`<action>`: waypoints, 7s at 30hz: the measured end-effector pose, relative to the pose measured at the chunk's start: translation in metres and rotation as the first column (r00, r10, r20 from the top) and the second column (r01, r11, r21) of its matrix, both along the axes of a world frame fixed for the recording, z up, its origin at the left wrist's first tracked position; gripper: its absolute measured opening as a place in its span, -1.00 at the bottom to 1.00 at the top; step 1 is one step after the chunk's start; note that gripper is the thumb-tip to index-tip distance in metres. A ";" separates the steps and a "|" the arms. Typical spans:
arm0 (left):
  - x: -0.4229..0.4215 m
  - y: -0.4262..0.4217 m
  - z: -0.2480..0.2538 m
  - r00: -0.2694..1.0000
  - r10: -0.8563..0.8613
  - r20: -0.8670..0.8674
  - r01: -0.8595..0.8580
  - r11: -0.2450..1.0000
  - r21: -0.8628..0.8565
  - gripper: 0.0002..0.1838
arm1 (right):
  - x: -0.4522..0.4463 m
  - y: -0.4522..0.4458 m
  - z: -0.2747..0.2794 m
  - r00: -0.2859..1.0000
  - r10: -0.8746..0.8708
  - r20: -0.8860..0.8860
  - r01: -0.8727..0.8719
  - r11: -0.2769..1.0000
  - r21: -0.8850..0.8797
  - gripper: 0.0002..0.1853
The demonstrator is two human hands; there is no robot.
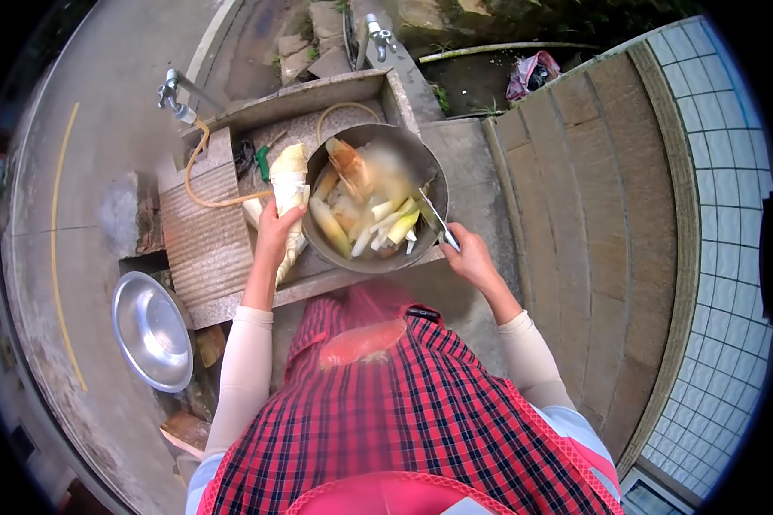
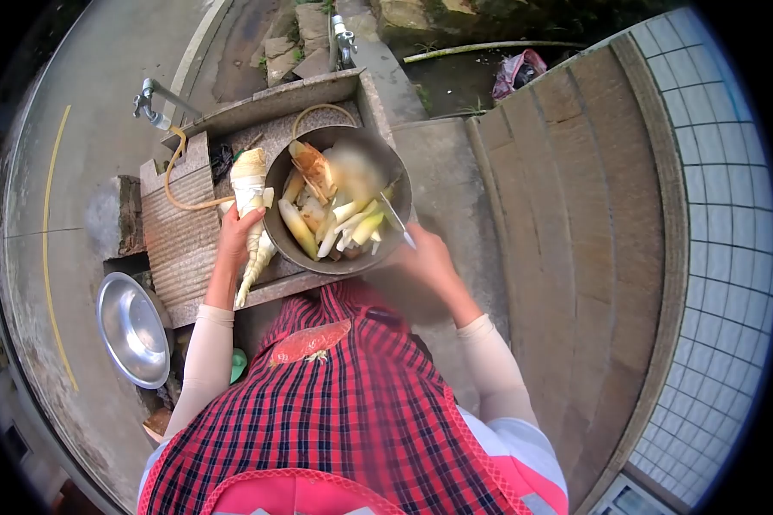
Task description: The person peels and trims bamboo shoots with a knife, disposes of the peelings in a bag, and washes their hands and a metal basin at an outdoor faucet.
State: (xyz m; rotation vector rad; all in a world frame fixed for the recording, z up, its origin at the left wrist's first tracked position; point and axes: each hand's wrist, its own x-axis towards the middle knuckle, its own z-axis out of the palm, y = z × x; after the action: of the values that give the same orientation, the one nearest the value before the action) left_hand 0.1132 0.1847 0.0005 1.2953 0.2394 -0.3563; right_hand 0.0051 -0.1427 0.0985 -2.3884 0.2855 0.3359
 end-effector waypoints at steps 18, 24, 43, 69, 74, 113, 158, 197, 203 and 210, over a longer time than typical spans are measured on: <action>0.022 -0.049 0.044 0.991 0.074 0.109 -0.073 0.997 -0.015 -0.59 | 0.004 -0.033 -0.029 0.999 0.051 -0.005 -0.050 0.988 0.143 -0.64; 0.108 -0.079 0.031 0.959 -0.262 0.108 0.239 0.953 0.184 -0.60 | -0.012 -0.037 -0.026 0.997 0.076 0.030 -0.078 0.993 0.088 -0.65; -0.050 0.014 0.080 0.981 0.139 -0.137 -0.134 0.990 0.046 -0.72 | 0.005 -0.008 -0.018 0.916 0.401 0.005 -0.396 0.902 0.170 -0.78; -0.109 -0.117 0.070 0.877 -0.064 -0.476 -0.200 0.853 -0.482 -0.56 | 0.000 0.013 -0.010 0.631 0.607 0.483 -0.515 0.794 -0.323 -0.49; -0.111 -0.122 0.076 0.872 0.077 -0.484 -0.289 0.878 -0.381 -0.68 | 0.000 0.026 -0.021 0.477 0.713 0.514 -0.547 0.699 -0.461 -0.43; -0.115 -0.116 0.060 0.827 0.006 -0.561 -0.333 0.811 -0.482 -0.64 | 0.004 0.032 -0.028 0.558 0.729 0.397 -0.606 0.684 -0.406 -0.43; -0.123 -0.105 0.075 0.878 -0.050 -0.475 -0.159 0.907 -0.389 -0.42 | 0.026 0.014 -0.031 0.732 0.595 0.333 -0.521 0.803 -0.289 -0.57; -0.107 -0.123 0.067 0.925 0.020 -0.380 -0.200 0.875 -0.441 -0.57 | 0.025 0.010 -0.051 0.938 0.250 0.241 -0.333 0.844 0.421 -0.72; -0.118 -0.120 0.076 0.954 0.075 -0.289 -0.210 0.857 -0.470 -0.54 | 0.029 0.018 -0.033 0.911 0.321 0.258 -0.397 0.851 0.344 -0.68; -0.122 -0.116 0.068 0.942 0.099 -0.320 -0.274 0.776 -0.568 -0.58 | 0.060 -0.003 -0.103 0.929 0.296 0.222 -0.360 0.860 0.361 -0.73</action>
State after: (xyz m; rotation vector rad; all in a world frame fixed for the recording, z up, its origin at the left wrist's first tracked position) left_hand -0.0086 0.0688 0.0688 0.5687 0.4462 -0.3980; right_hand 0.0656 -0.1459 -0.0043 -2.0348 -0.2539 0.3200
